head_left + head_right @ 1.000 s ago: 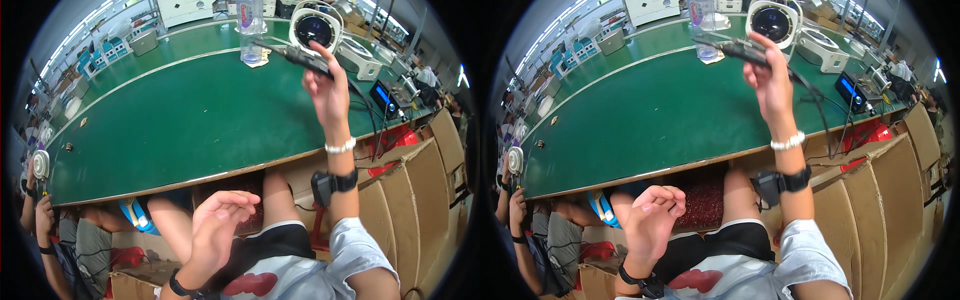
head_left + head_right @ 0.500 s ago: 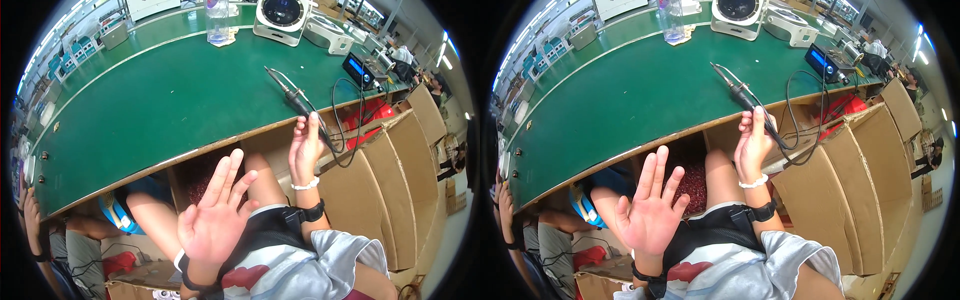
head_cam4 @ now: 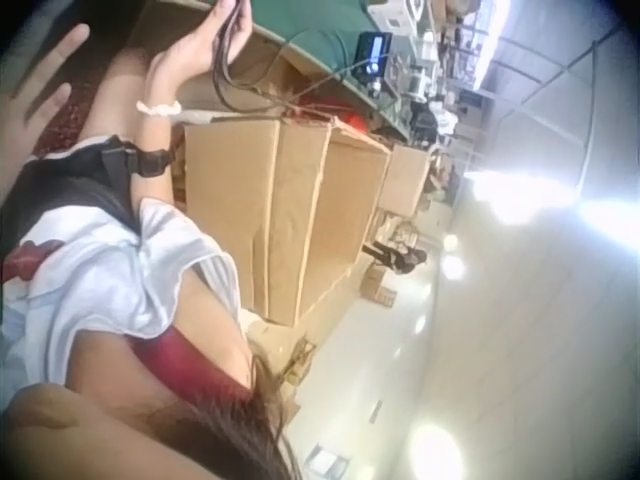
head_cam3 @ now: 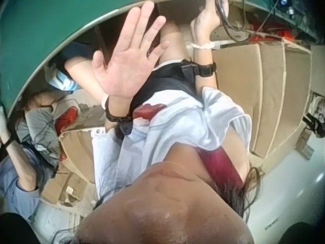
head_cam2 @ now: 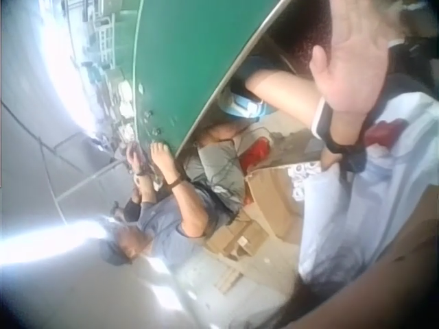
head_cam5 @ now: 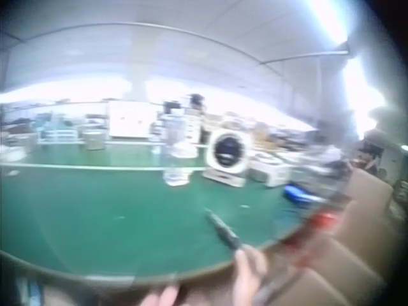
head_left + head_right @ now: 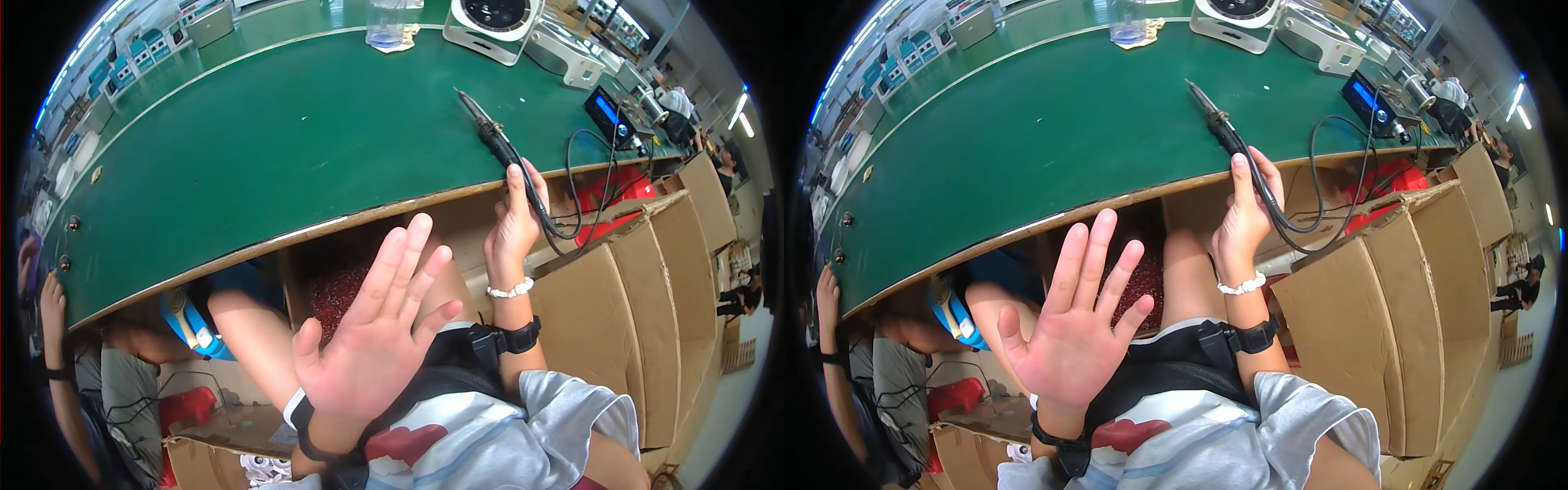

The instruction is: Soldering wires onto electronic motor components at a factory workbench.

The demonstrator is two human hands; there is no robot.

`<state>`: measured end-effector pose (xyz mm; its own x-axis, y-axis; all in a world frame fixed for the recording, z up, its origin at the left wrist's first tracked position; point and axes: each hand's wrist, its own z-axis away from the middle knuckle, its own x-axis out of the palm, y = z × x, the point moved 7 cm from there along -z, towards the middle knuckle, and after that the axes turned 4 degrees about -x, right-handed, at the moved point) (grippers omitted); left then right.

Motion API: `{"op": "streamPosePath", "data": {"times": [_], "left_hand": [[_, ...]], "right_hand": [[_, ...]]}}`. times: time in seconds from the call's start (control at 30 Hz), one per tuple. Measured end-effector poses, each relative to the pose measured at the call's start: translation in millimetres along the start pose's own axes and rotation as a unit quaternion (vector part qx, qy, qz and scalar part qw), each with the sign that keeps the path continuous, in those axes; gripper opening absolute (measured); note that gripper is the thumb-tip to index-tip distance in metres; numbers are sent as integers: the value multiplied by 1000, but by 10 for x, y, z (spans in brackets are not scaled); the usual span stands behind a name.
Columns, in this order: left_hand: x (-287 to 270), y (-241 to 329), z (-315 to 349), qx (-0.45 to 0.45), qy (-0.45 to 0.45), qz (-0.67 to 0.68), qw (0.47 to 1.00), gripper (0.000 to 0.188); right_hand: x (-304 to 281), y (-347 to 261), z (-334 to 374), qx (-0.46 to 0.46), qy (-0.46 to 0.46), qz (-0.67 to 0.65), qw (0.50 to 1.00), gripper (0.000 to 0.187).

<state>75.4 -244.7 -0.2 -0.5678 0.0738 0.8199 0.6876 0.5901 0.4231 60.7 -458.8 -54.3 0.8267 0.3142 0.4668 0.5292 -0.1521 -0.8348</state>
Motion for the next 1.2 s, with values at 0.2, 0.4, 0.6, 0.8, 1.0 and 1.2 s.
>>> {"op": "streamPosePath", "data": {"times": [0.2,0.4,0.6,0.8,1.0,1.2], "left_hand": [[18,58,24,2,-6,-19,1000,77],[61,130,42,16,-27,-55,998,77],[42,274,149,85,-24,-222,971,78],[84,336,202,187,9,-252,949,74],[5,304,256,188,22,-260,947,70],[-65,253,280,174,28,-232,957,70]], "right_hand": [[19,-14,7,-11,-18,-11,1000,30],[-17,-73,86,-39,-23,-21,999,45],[-110,-135,660,-83,-193,43,977,19],[986,-876,1204,115,-480,-58,868,53],[1147,-892,1389,274,-481,-140,821,24],[1139,-912,1439,239,-457,-141,845,23]]}}
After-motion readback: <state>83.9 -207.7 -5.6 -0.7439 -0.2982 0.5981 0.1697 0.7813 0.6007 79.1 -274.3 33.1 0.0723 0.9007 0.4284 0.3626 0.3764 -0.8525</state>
